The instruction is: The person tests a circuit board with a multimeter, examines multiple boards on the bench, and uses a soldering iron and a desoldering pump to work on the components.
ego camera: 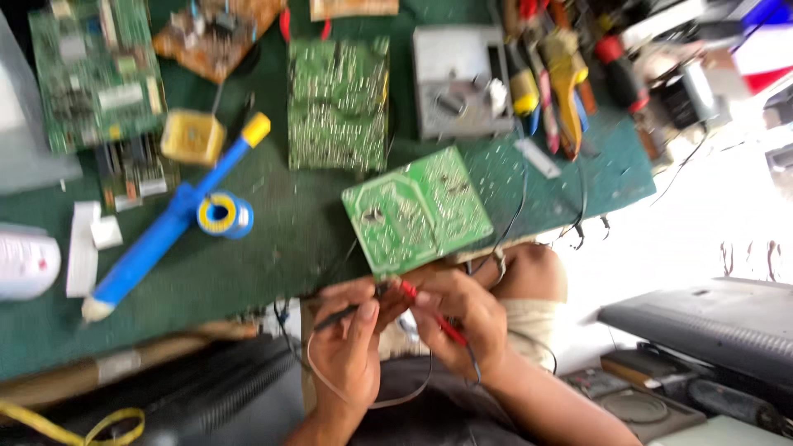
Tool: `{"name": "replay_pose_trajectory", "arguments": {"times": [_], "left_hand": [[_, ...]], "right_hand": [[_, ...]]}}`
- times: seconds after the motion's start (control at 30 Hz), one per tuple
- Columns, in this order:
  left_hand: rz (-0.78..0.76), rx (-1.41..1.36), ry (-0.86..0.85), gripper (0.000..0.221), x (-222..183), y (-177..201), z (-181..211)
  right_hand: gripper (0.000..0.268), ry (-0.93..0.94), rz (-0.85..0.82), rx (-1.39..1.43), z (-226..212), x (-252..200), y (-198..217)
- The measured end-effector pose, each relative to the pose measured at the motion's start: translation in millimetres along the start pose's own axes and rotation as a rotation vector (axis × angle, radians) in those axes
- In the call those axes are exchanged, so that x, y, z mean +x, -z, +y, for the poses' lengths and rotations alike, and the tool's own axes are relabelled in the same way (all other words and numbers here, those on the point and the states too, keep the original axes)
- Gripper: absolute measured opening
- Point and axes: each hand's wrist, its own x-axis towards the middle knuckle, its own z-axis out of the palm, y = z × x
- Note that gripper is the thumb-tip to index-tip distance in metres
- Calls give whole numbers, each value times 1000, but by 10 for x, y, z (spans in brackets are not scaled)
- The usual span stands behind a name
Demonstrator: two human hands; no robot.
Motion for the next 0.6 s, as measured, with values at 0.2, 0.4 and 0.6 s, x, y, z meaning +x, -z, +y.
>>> {"name": "replay_pose_trajectory", "arguments": {"times": [0.2, 0.4, 0.6], "left_hand": [[94, 24, 70, 14, -34, 167, -145], [70, 18, 17, 13, -36, 153, -180], [134, 147, 67, 16, -52, 117, -94]], "right_hand": [[8, 13, 43, 141, 30, 64, -42], [10, 12, 48, 107, 59, 26, -48], [10, -21, -32, 125, -10, 69, 45]]}}
